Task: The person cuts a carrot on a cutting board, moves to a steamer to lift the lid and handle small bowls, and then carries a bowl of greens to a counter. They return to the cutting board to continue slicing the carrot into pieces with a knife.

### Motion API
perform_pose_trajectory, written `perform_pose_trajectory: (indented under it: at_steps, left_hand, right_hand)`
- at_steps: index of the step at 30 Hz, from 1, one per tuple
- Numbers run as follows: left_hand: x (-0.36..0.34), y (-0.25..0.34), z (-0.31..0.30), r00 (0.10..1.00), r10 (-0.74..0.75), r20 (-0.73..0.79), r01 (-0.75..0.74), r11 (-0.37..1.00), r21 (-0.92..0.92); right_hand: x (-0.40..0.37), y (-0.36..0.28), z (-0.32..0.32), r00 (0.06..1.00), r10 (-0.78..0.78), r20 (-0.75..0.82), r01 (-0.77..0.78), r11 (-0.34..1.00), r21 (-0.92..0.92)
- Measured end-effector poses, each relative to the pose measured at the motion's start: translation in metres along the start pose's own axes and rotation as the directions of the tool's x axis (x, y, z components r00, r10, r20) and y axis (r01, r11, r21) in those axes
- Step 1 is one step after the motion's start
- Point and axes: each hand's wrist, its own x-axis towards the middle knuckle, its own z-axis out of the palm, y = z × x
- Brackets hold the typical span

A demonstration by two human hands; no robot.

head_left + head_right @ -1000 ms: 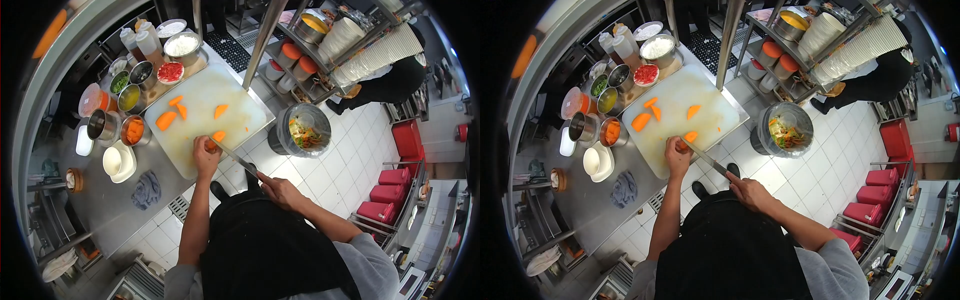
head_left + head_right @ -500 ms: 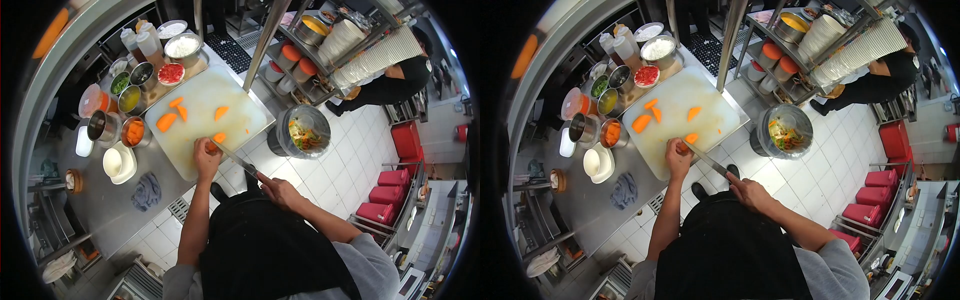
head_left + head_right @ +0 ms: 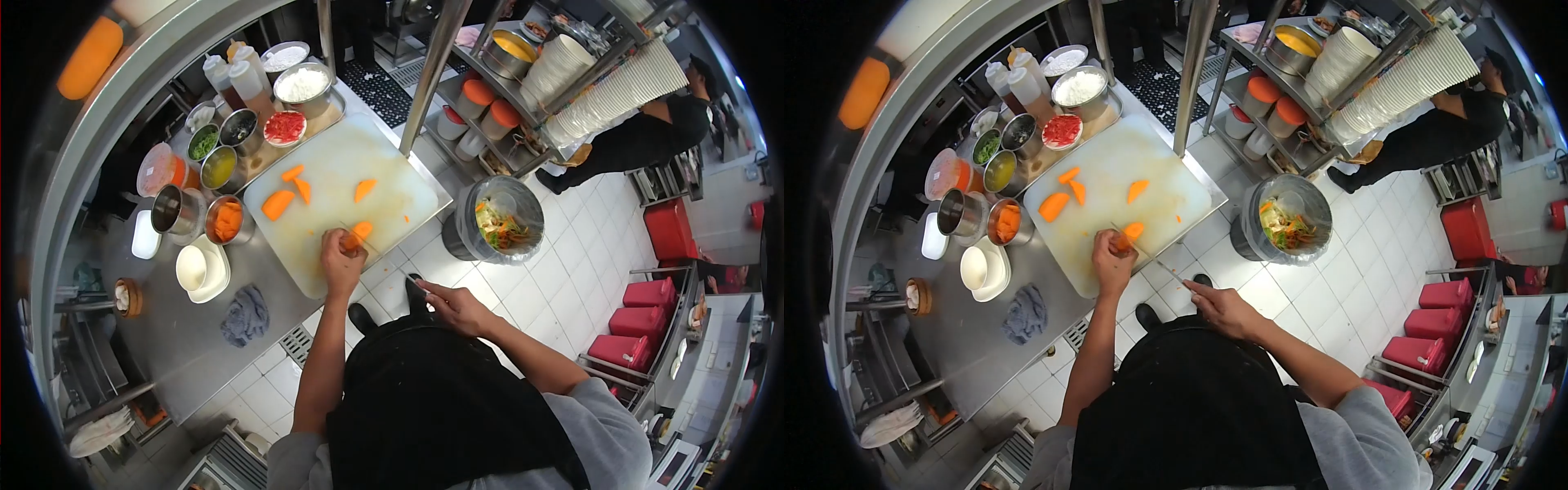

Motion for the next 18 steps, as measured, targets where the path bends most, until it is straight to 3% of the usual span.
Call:
perform_pose_trajectory:
  at_steps: [1,2,3,4,6,8,9,10,12,13,18]
  left_hand:
    - [0.000,-0.001,0.000,1.000,-0.006,0.021,0.006,1.000,0.004]
    - [-0.002,-0.002,-0.001,0.999,-0.014,0.044,0.013,1.000,0.008]
    - [-0.003,0.001,-0.004,0.999,-0.011,0.046,0.011,1.000,0.009]
    - [-0.002,0.004,-0.008,0.999,0.030,0.045,-0.029,0.999,-0.018]
    - [0.000,0.008,-0.017,0.995,0.089,0.048,-0.087,0.995,-0.047]
    - [-0.005,0.009,-0.027,0.985,-0.175,0.000,0.167,0.937,-0.306]
    - [0.002,0.024,-0.031,0.942,-0.328,0.077,0.323,0.812,-0.487]
    - [0.007,0.032,-0.033,0.942,-0.327,0.076,0.321,0.814,-0.485]
    - [0.021,0.043,-0.033,0.818,-0.293,0.495,0.573,0.329,-0.751]
    - [0.026,0.042,-0.028,0.795,-0.247,0.554,0.601,0.201,-0.773]
    - [0.031,0.051,-0.026,0.747,-0.328,0.578,0.655,0.215,-0.724]
  right_hand:
    - [-0.003,-0.007,-0.006,0.992,0.114,0.047,-0.123,0.956,0.266]
    - [-0.006,-0.011,-0.010,0.970,0.212,0.122,-0.245,0.828,0.504]
    - [-0.008,-0.013,-0.013,0.967,0.207,0.149,-0.254,0.727,0.638]
    - [-0.009,-0.015,-0.021,0.969,0.203,0.142,-0.247,0.726,0.642]
    - [-0.012,-0.019,-0.040,0.926,0.260,0.272,-0.376,0.620,0.688]
    - [-0.016,-0.013,-0.047,0.933,0.224,0.280,-0.359,0.610,0.707]
    - [-0.017,-0.009,-0.047,0.937,0.195,0.292,-0.349,0.600,0.720]
    - [-0.018,-0.006,-0.047,0.939,0.164,0.303,-0.339,0.592,0.731]
    - [-0.016,-0.007,-0.049,0.933,0.155,0.326,-0.351,0.595,0.723]
    - [-0.015,-0.008,-0.050,0.925,0.152,0.349,-0.367,0.595,0.715]
    - [-0.017,-0.001,-0.043,0.933,0.133,0.335,-0.349,0.572,0.743]
